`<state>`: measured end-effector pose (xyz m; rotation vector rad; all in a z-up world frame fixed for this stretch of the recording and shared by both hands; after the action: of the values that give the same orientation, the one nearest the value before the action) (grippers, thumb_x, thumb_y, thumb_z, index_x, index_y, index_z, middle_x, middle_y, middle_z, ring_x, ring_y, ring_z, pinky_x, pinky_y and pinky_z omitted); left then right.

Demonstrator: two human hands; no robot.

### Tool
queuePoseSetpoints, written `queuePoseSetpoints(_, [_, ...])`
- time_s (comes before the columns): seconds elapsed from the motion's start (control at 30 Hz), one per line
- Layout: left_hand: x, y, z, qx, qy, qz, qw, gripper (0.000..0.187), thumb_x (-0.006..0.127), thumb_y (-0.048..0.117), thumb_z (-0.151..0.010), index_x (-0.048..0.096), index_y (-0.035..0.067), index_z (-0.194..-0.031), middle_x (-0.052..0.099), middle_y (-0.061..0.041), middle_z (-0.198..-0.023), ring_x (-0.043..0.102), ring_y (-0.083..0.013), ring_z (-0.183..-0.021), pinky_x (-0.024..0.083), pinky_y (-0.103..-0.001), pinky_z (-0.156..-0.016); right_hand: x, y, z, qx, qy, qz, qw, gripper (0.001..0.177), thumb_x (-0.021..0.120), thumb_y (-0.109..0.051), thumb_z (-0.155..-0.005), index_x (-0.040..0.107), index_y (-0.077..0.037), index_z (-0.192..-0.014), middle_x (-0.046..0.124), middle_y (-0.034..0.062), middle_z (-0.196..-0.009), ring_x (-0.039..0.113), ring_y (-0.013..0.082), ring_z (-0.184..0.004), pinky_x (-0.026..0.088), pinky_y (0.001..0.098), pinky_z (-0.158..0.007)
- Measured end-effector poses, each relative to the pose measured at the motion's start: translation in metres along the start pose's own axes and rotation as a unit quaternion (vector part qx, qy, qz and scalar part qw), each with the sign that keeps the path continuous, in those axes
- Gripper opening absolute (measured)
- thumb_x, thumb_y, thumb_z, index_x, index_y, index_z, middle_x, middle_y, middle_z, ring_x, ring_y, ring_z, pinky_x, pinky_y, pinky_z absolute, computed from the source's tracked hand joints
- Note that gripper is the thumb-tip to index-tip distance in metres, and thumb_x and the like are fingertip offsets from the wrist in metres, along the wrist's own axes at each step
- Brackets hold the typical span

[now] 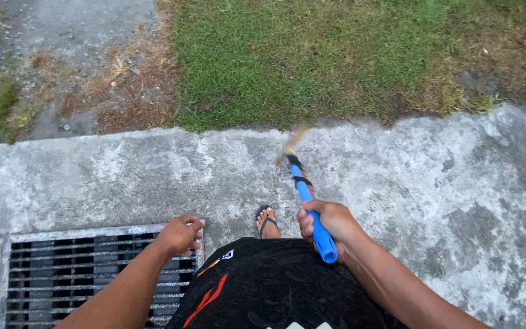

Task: The person sweeps a concrete pathway and the area around a storm drain with a broom, moving leaves and debris toward the adjacent grass.

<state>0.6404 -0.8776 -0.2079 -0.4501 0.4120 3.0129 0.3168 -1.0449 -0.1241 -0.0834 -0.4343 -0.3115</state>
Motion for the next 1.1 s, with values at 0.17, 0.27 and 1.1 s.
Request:
queuePoseSetpoints(0.17, [0.007,-0.004,-0.012,0.021,-0.012,0.011,1.000,0.047,0.064,0.043,-0.094,0.064,0.015,-0.133,0.073,-0.008,-0.100,0.069,-0.0201,-0.076,0.057,-0.038,-0.064,0.003,-0.056,-0.072,-0.020,-0.063,-0.015,0.998,0.018,0.049,-0.015,-0.103,0.045,0.002,-0.105,0.056,0.0080,-0.074,0.047,0.0077,-0.047,0.045,0.0192,-0.038])
queuePoseSetpoints(0.27, [0.002,0.004,-0.014,0.036,-0.010,-0.005,0.999,0.046,0.063,0.043,-0.095,0.064,0.014,-0.131,0.073,-0.007,-0.099,0.069,-0.0192,-0.075,0.058,-0.038,-0.062,-0.011,-0.079,-0.130,-0.015,-0.095,-0.121,0.988,0.012,0.047,-0.011,-0.102,0.042,-0.001,-0.100,0.048,0.0062,-0.071,0.049,0.0127,-0.052,0.047,0.0242,-0.042])
queuePoseSetpoints(1.1, [0.023,0.049,-0.015,0.037,-0.014,0.016,0.999,0.041,0.059,0.040,-0.100,0.064,0.013,-0.131,0.071,-0.006,-0.101,0.065,-0.0157,-0.073,0.056,-0.034,-0.063,-0.092,-0.077,0.080,-0.157,0.159,0.226,0.948,0.023,0.059,-0.017,-0.100,0.054,0.005,-0.098,0.057,0.0089,-0.076,0.048,0.0110,-0.053,0.041,0.0267,-0.043])
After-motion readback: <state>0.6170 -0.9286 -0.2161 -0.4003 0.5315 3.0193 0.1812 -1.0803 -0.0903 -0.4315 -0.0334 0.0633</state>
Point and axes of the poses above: each hand's wrist, its own z-axis away from the middle knuckle, its own x-axis out of the palm, y = z × x, the point moved 10 cm from there along -z, towards the middle knuckle
